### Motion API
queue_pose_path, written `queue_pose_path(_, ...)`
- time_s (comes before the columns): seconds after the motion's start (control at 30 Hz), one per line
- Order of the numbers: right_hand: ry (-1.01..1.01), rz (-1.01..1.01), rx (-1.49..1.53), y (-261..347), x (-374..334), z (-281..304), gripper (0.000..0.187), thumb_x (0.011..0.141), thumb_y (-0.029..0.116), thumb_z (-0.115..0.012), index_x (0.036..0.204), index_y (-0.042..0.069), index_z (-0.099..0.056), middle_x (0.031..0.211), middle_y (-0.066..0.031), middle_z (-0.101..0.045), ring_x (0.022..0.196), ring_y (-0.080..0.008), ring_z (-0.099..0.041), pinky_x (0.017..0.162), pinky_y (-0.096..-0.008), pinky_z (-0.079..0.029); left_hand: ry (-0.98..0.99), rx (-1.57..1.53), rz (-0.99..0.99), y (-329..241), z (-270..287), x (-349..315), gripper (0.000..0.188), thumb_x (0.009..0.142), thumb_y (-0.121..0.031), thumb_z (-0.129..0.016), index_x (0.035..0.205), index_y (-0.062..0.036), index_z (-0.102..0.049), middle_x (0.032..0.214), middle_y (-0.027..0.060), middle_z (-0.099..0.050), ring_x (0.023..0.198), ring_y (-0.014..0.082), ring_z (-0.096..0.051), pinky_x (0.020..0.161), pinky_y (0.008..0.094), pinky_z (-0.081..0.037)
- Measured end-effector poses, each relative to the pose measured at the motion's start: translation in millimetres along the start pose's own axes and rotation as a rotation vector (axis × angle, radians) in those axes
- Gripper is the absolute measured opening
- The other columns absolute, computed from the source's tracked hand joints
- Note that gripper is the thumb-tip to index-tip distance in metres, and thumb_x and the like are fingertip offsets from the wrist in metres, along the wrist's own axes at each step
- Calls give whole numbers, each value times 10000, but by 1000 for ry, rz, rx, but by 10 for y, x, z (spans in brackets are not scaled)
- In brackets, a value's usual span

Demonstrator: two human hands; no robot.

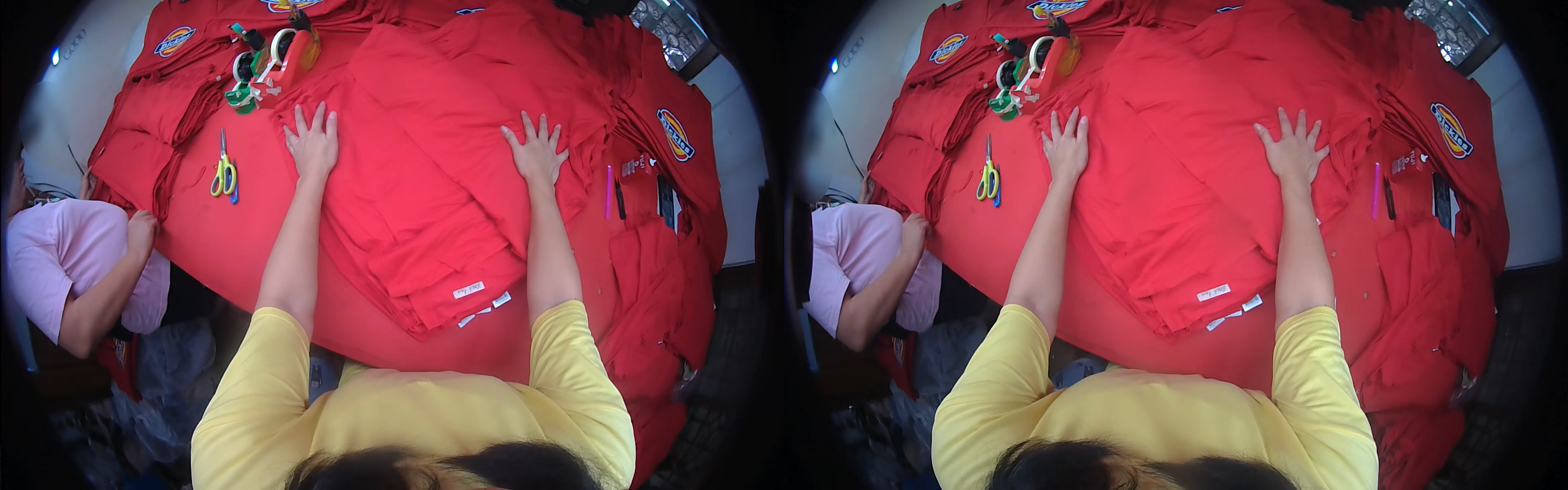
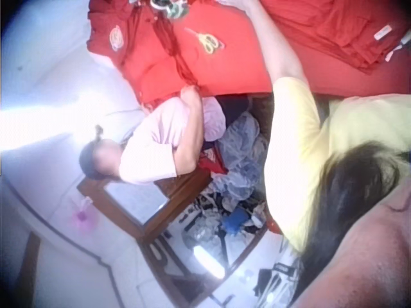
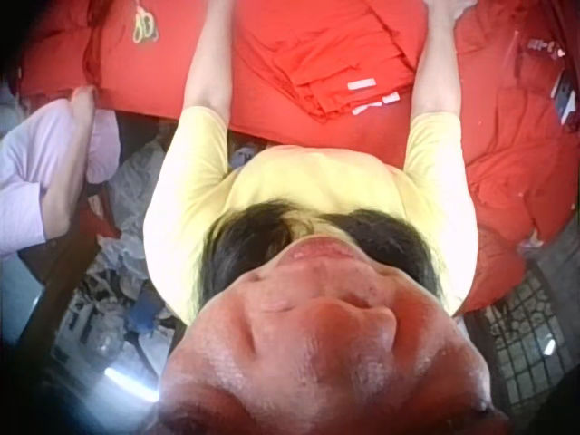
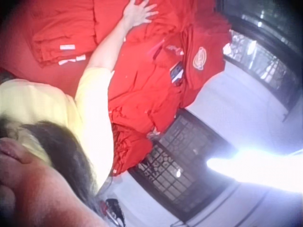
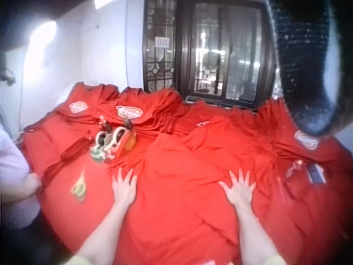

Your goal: The person processes clothing by using scissors to trim small white tags from red shirts, using a pen to write on the tags, and stacking the shirts on a table.

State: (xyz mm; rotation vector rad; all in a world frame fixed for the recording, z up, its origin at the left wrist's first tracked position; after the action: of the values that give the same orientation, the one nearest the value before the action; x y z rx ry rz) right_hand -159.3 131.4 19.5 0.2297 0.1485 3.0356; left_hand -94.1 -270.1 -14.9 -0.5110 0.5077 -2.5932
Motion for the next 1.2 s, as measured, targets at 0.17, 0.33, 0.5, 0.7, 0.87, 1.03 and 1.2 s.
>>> queue_pose_path(0.17,-66,55,172,-72,144,-86,775,850,720,-368,1476,272,-281,1566,-65,-159,1444,-322,-82,1099,-633,-85,-138,-388,-273,418,-58,178,578,946,-326,-505,1433,-62,-341,1517,226,-204,1394,355,-238,1132,421,-223)
queue_pose_path(0.33,-345,593,344,306,-813,271,609,907,499,-503,1425,201,-385,1514,-109,-286,1394,-371,-232,1094,-625,-128,-120,-339,1,389,658,-576,442,904,-387,-584,1093,12,-565,1198,255,-527,1119,340,-509,931,385,-411)
queue_pose_path(0.5,157,941,296,644,-3079,280,684,806,370,-662,1388,106,-419,1501,-124,-293,1414,-346,-200,1093,-648,-64,387,-325,-3,-86,793,-1744,585,866,-576,-534,739,-7,-589,680,150,-589,746,321,-607,696,427,-456)
queue_pose_path(0.7,108,850,524,-190,-3564,496,363,824,201,-631,1169,92,-606,1343,-114,-487,1321,-320,-366,1113,-542,-198,193,-240,-185,-110,809,-1971,363,882,-373,-606,756,-36,-557,776,130,-613,722,332,-593,616,424,-446)
queue_pose_path(0.87,-184,257,511,-1120,-3330,664,188,861,11,-551,1006,26,-669,986,-128,-622,952,-282,-571,828,-364,-457,386,-1425,249,-165,864,-1907,307,936,-371,-558,925,-65,-535,961,49,-647,810,269,-627,706,403,-491)
queue_pose_path(1.03,-236,392,685,-678,-2894,642,148,854,71,-594,972,49,-681,926,-116,-616,900,-290,-551,806,-379,-452,849,-1725,572,-522,827,-2304,410,936,-284,-578,1267,-83,-444,1269,101,-540,1156,225,-547,968,377,-429)
queue_pose_path(1.2,-120,407,618,-13,-2452,298,122,826,133,-639,913,54,-667,922,-100,-628,893,-288,-559,787,-382,-453,770,-1424,375,-484,804,-2406,352,894,-122,-620,1204,-32,-480,1152,87,-616,1012,204,-625,891,363,-487)
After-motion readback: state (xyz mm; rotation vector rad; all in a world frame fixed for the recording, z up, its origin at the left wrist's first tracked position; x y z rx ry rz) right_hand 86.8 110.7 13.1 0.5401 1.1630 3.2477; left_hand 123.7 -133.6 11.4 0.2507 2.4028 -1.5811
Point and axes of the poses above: each hand's wrist, its own x-axis towards the middle knuckle, its own z-axis out of the back of the hand, y = z × x, the point moved 3 cm from there along x, towards the middle knuckle
